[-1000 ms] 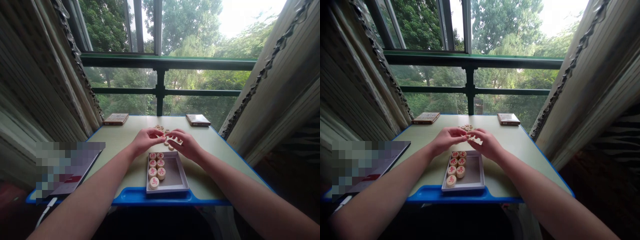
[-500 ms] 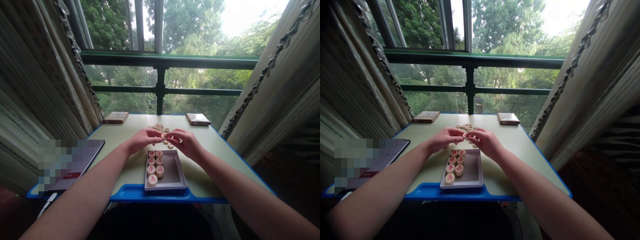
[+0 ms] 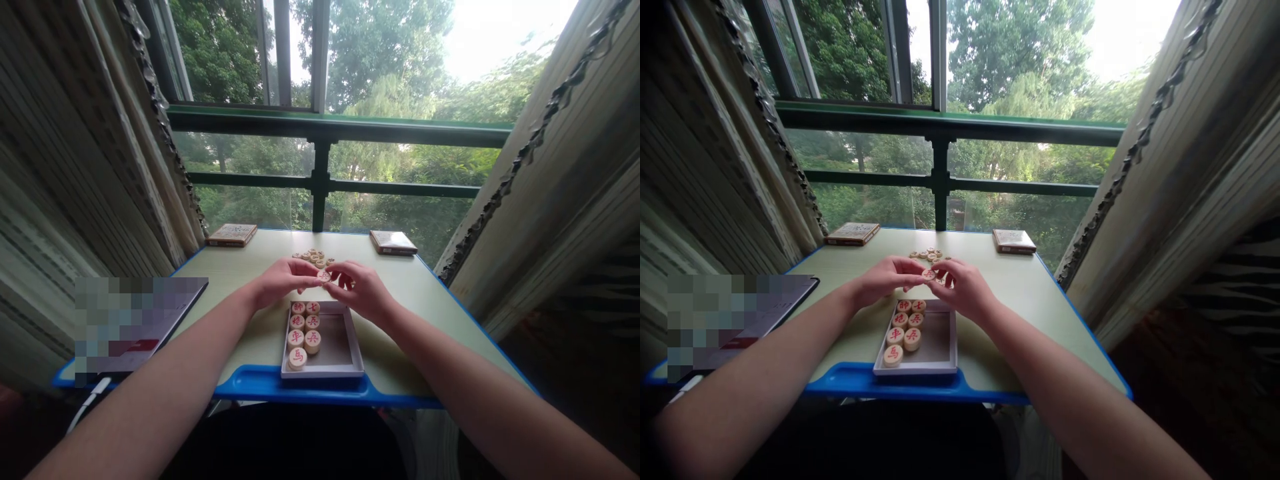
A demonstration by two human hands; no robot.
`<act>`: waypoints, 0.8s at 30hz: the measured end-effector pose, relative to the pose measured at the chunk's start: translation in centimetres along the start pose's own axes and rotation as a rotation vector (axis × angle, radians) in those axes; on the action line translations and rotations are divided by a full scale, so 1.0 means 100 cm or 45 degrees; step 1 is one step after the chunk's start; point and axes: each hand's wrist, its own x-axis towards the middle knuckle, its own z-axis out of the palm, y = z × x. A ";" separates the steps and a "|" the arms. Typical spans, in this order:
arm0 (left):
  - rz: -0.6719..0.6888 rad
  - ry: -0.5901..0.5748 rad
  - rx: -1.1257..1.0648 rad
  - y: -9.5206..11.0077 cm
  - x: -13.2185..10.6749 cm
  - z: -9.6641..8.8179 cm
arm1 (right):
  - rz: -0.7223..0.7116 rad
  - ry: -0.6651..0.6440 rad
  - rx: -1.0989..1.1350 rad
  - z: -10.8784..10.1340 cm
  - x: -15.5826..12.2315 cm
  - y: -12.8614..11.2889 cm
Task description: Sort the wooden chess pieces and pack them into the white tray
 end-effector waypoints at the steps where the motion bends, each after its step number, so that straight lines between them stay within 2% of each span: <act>1: 0.004 -0.018 0.010 0.000 0.000 0.000 | 0.020 -0.013 0.012 0.000 0.000 0.000; 3: 0.012 -0.044 0.072 0.001 -0.002 0.000 | 0.054 -0.062 0.040 -0.003 0.001 -0.001; 5: 0.046 0.018 0.194 0.002 -0.006 -0.002 | 0.085 -0.166 0.032 -0.010 0.001 -0.002; 9: 0.185 0.391 0.514 0.007 -0.018 -0.011 | 0.111 -0.498 -0.146 -0.031 0.002 -0.010; 11: 0.205 0.480 0.676 0.012 -0.024 -0.015 | 0.080 -0.655 -0.187 -0.040 0.001 -0.014; 15: 0.184 0.355 0.908 0.022 -0.037 -0.007 | -0.046 -0.839 -0.189 -0.045 -0.003 -0.021; 18: 0.272 0.308 0.966 0.021 -0.052 0.007 | -0.023 -0.897 -0.228 -0.040 -0.007 -0.025; 20: 0.312 0.337 0.977 0.016 -0.065 0.014 | 0.042 -0.926 -0.239 -0.036 -0.009 -0.027; 24: 0.240 0.425 0.919 0.002 -0.090 0.017 | 0.120 -0.980 -0.226 -0.033 -0.010 -0.030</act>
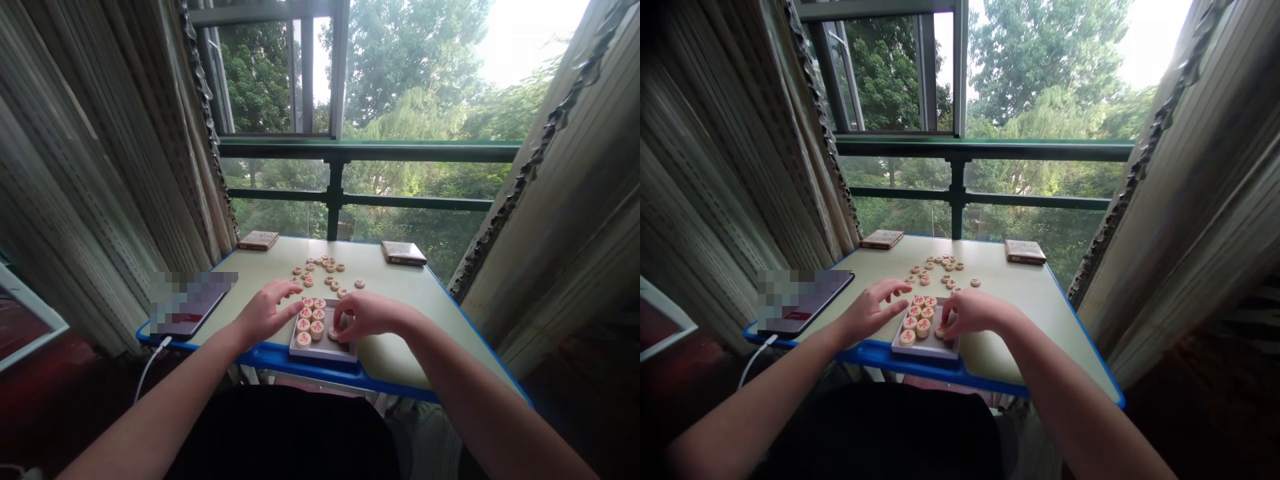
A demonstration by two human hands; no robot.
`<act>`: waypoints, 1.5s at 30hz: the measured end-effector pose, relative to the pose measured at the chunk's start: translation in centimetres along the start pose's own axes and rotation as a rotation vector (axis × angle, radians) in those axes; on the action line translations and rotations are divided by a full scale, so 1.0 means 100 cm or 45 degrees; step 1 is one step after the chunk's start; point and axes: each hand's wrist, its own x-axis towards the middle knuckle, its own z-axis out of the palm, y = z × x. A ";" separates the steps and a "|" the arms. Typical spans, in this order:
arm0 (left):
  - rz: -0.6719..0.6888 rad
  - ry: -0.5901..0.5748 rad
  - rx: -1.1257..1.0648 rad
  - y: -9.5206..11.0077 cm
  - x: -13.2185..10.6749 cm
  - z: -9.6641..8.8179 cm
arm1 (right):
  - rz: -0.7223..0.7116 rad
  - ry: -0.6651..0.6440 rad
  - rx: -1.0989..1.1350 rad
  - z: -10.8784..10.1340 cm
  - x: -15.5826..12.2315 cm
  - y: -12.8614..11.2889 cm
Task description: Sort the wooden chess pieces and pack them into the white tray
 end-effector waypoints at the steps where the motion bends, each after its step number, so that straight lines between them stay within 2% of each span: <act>1: -0.032 0.014 -0.023 -0.002 -0.005 0.000 | -0.002 -0.009 0.009 -0.001 0.000 0.000; 3: -0.059 -0.001 -0.077 -0.005 -0.013 -0.001 | -0.017 -0.010 0.028 -0.002 0.000 0.000; 6: -0.050 -0.099 -0.152 -0.002 -0.018 -0.001 | -0.041 -0.025 0.070 -0.004 0.000 0.001; 10: -0.060 -0.253 -0.197 0.008 -0.020 -0.003 | -0.056 -0.148 0.122 -0.006 0.000 0.002; 14: -0.023 -0.289 -0.194 0.007 -0.021 -0.003 | -0.079 -0.234 0.128 -0.007 0.002 0.004; 18: -0.019 -0.337 -0.164 0.000 -0.021 -0.001 | -0.157 -0.193 0.106 -0.005 0.004 0.006; 24: -0.028 -0.338 -0.147 -0.002 -0.021 0.001 | -0.301 -0.135 0.095 0.000 0.006 0.007; 31: -0.058 -0.340 -0.135 -0.005 -0.019 0.002 | -0.337 -0.108 0.119 0.004 0.008 0.004; 39: -0.033 -0.348 -0.132 -0.001 -0.017 0.003 | -0.494 -0.068 0.032 0.007 0.010 -0.002; 45: -0.038 -0.350 -0.083 -0.002 -0.016 0.004 | -0.538 -0.046 -0.015 0.013 0.014 -0.001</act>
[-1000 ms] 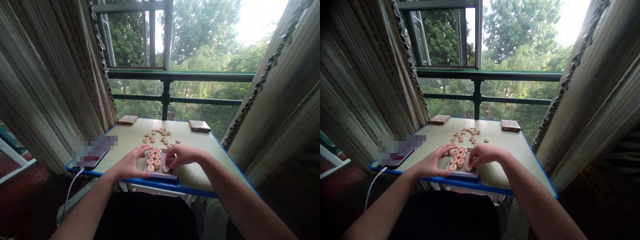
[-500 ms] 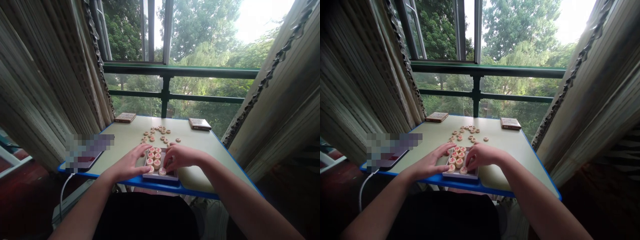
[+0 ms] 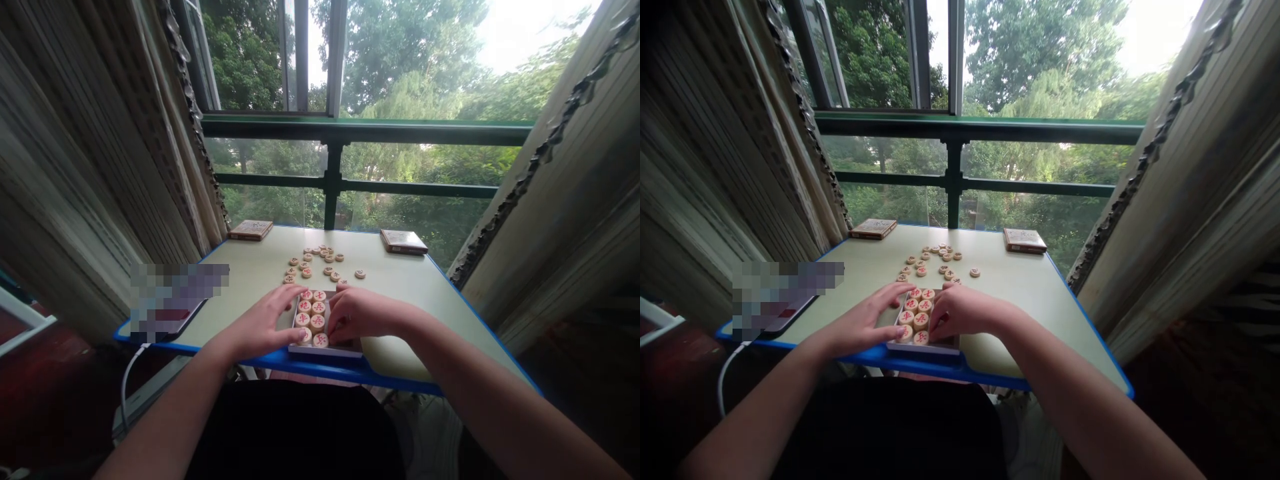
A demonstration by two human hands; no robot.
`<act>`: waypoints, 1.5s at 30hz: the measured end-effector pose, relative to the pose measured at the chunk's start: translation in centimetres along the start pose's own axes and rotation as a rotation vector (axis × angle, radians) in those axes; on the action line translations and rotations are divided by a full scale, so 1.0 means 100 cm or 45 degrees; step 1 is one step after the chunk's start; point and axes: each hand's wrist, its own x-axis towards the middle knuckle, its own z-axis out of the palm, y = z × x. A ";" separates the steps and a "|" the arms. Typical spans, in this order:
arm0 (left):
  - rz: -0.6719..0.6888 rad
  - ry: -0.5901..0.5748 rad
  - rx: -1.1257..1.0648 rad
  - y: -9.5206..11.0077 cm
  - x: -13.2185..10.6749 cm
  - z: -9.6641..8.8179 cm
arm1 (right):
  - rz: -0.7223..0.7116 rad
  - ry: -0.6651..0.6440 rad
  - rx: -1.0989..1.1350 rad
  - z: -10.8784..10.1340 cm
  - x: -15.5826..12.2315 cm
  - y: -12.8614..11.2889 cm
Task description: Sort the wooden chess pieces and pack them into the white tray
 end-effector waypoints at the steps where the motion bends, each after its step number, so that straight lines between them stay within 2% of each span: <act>1: 0.005 0.007 0.008 -0.001 0.000 0.000 | -0.011 -0.002 -0.008 0.001 0.000 0.000; 12: 0.016 0.001 0.004 -0.003 0.001 0.000 | 0.017 0.065 -0.011 -0.004 -0.001 -0.009; 19: -0.011 -0.015 -0.004 -0.004 0.001 0.000 | -0.112 0.057 0.039 0.004 0.001 -0.007; 30: 0.029 -0.019 0.005 -0.006 0.003 0.001 | -0.102 0.113 0.038 0.009 0.003 -0.011; 39: 0.005 -0.032 -0.058 -0.001 0.003 -0.001 | -0.051 0.102 0.043 0.001 0.001 -0.012; 45: 0.016 -0.026 -0.081 -0.002 0.003 0.000 | -0.040 0.088 0.040 0.004 0.002 -0.011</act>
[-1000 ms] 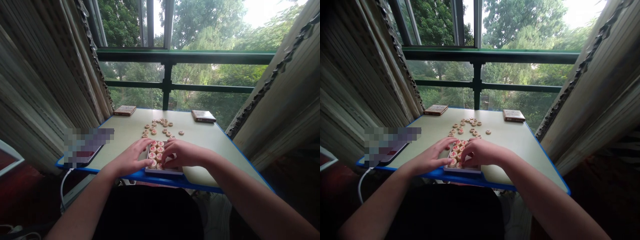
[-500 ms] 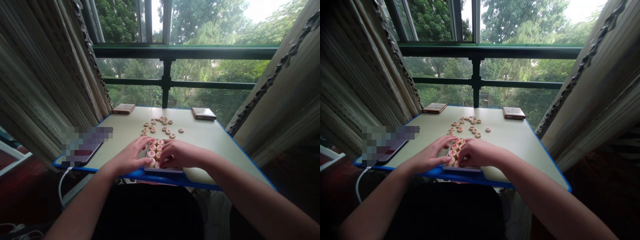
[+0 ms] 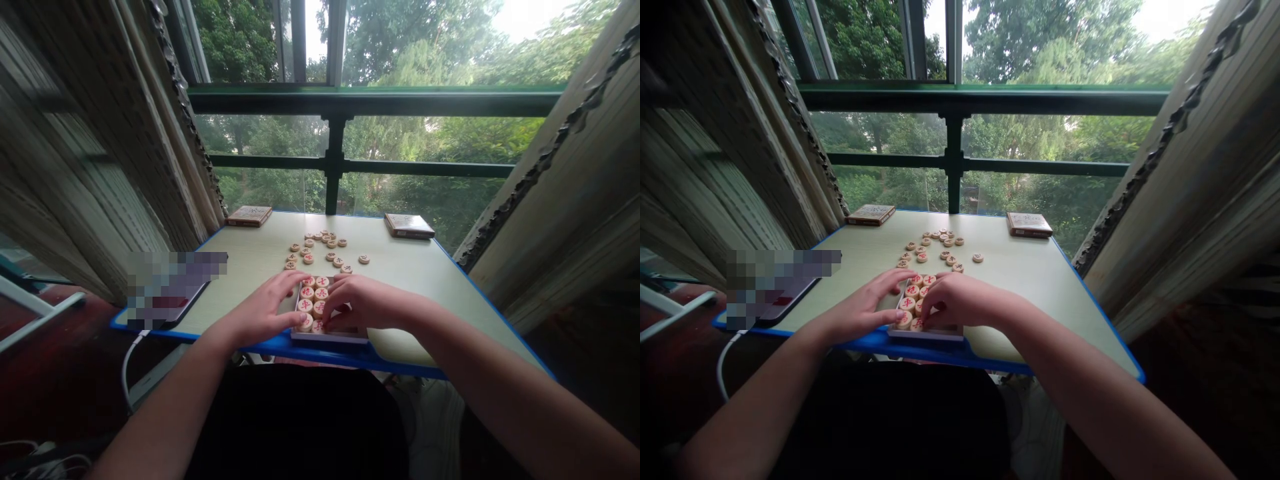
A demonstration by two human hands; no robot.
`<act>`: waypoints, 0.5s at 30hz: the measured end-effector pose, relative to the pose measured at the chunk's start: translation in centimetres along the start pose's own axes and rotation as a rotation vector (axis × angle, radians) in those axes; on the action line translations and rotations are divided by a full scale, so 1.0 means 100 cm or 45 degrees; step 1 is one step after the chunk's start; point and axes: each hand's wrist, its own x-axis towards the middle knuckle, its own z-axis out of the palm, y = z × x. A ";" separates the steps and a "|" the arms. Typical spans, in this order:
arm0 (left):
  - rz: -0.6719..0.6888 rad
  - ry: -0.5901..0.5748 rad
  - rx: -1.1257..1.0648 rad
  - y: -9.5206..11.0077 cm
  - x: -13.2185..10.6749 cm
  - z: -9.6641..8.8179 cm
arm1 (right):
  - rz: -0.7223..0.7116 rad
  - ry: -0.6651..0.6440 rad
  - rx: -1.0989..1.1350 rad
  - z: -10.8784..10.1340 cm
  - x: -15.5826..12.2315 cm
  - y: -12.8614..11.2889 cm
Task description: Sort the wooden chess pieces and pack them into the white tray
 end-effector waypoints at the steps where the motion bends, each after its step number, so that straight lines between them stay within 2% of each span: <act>1: -0.002 0.004 -0.002 0.000 0.000 0.000 | 0.009 0.000 -0.003 0.001 0.000 0.000; 6: -0.017 0.013 0.011 -0.002 0.000 0.000 | 0.016 -0.009 -0.030 0.002 0.001 -0.002; 9: -0.017 0.015 0.001 0.000 -0.001 0.000 | -0.009 0.051 -0.041 -0.001 0.001 -0.002; 12: -0.012 0.029 -0.032 0.001 -0.001 0.000 | 0.000 0.204 -0.069 -0.006 0.000 0.001; 15: -0.016 0.031 -0.062 0.000 -0.001 0.000 | 0.080 0.475 -0.120 -0.008 -0.001 0.011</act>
